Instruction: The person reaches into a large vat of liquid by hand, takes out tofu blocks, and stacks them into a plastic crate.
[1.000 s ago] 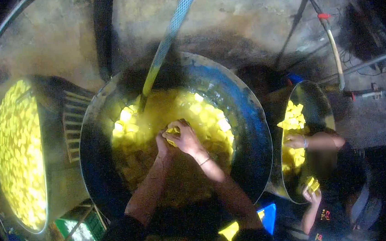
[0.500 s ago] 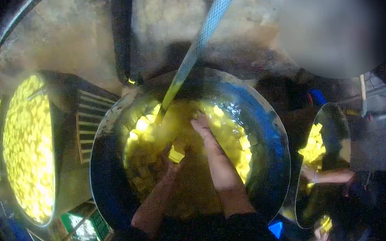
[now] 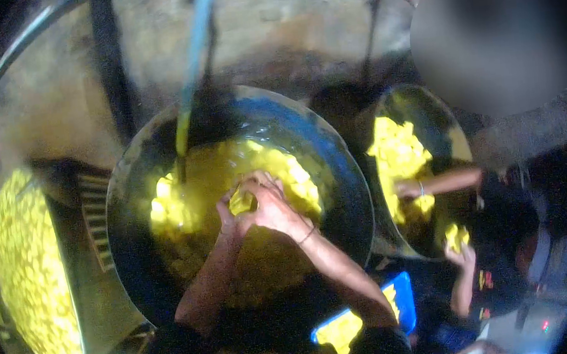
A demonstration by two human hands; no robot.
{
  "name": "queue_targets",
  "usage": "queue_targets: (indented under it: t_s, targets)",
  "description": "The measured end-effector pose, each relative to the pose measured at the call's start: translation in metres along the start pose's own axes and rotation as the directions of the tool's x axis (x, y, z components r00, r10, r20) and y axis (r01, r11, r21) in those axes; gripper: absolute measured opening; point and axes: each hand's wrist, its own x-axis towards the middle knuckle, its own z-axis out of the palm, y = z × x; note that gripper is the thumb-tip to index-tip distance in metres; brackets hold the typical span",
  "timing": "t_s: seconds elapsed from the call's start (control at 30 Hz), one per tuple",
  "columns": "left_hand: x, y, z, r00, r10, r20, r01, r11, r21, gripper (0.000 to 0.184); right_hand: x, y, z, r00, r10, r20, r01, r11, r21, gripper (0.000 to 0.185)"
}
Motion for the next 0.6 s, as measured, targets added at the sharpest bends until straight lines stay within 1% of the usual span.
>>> queue_targets:
  t_s: [0.03, 0.07, 0.1, 0.13, 0.17, 0.2, 0.23, 0.27, 0.3, 0.33, 0.4, 0.43, 0.47, 0.5, 0.53, 0.57, 0.6]
  targets:
    - [-0.011, -0.008, 0.023, 0.995, -0.082, -0.049, 0.072, 0.978, -0.194, 0.05, -0.008, 0.006, -0.005, 0.998, 0.065, -0.022, -0.066, 0.996, -0.059, 0.081]
    - [-0.02, -0.012, 0.045, 0.994, -0.097, 0.044, 0.103, 0.983, -0.152, 0.044, -0.022, 0.012, -0.014, 0.996, 0.084, -0.018, -0.085, 0.994, -0.064, 0.092]
    - [-0.03, -0.015, 0.069, 0.985, -0.111, 0.136, 0.126, 0.986, -0.106, 0.038, -0.036, 0.013, -0.027, 0.997, 0.076, -0.018, -0.077, 0.997, -0.032, 0.093]
    - [-0.056, -0.015, 0.103, 0.978, -0.154, 0.144, 0.166, 0.983, -0.079, 0.038, -0.054, 0.013, -0.038, 0.997, 0.077, -0.017, -0.077, 0.997, 0.006, 0.093]
    - [-0.088, -0.014, 0.142, 0.982, -0.188, 0.015, 0.188, 0.982, -0.02, 0.039, -0.074, 0.015, -0.051, 0.996, 0.081, 0.029, -0.084, 0.99, 0.117, 0.093]
    - [-0.106, -0.025, 0.164, 0.97, -0.213, -0.114, 0.219, 0.975, 0.045, 0.04, -0.095, 0.013, -0.063, 0.994, 0.076, -0.073, -0.065, 0.987, 0.146, 0.08]
    - [-0.103, -0.049, 0.158, 0.962, -0.201, 0.188, 0.19, 0.979, 0.073, 0.047, -0.119, 0.009, -0.078, 0.992, 0.055, -0.113, -0.024, 0.967, 0.253, 0.073]
    - [-0.119, -0.064, 0.17, 0.938, -0.262, 0.229, 0.237, 0.963, 0.13, 0.054, -0.147, 0.004, -0.093, 0.986, 0.041, -0.159, 0.018, 0.935, 0.354, 0.065]
    - [-0.136, -0.078, 0.184, 0.908, -0.322, 0.268, 0.277, 0.941, 0.192, 0.062, -0.177, -0.008, -0.109, 0.967, 0.014, -0.254, 0.09, 0.915, 0.393, 0.054]
    - [-0.145, -0.097, 0.178, 0.857, -0.411, 0.312, 0.36, 0.909, 0.208, 0.066, -0.209, -0.019, -0.124, 0.961, 0.074, -0.267, 0.044, 0.91, 0.412, 0.055]
    - [-0.216, -0.126, 0.222, 0.847, -0.48, 0.229, 0.382, 0.849, 0.365, 0.072, -0.286, -0.031, -0.13, 0.871, 0.297, -0.391, 0.005, 0.791, 0.612, 0.056]
    - [-0.239, -0.136, 0.232, 0.762, -0.597, 0.25, 0.452, 0.768, 0.453, 0.074, -0.323, -0.051, -0.134, 0.789, 0.497, -0.361, -0.04, 0.628, 0.777, 0.055]
    - [-0.258, -0.15, 0.233, 0.665, -0.698, 0.265, 0.501, 0.68, 0.535, 0.078, -0.361, -0.072, -0.132, 0.69, 0.663, -0.29, -0.039, 0.434, 0.9, 0.055]
    - [-0.259, -0.162, 0.217, 0.701, -0.618, 0.356, 0.224, 0.665, 0.712, 0.075, -0.402, -0.073, -0.116, 0.614, 0.729, -0.303, 0.022, 0.368, 0.93, 0.054]
    - [-0.259, -0.173, 0.2, 0.727, -0.526, 0.442, -0.11, 0.546, 0.83, 0.074, -0.444, -0.069, -0.09, 0.535, 0.787, -0.307, 0.093, 0.306, 0.947, 0.054]
    - [-0.26, -0.185, 0.184, 0.74, -0.426, 0.52, -0.384, 0.366, 0.847, 0.073, -0.483, -0.07, -0.058, 0.343, 0.912, -0.223, 0.113, 0.196, 0.974, 0.053]
    - [-0.256, -0.189, 0.172, 0.641, -0.329, 0.693, -0.662, 0.219, 0.717, 0.076, -0.516, -0.072, -0.024, 0.147, 0.983, -0.111, 0.155, 0.088, 0.984, 0.052]
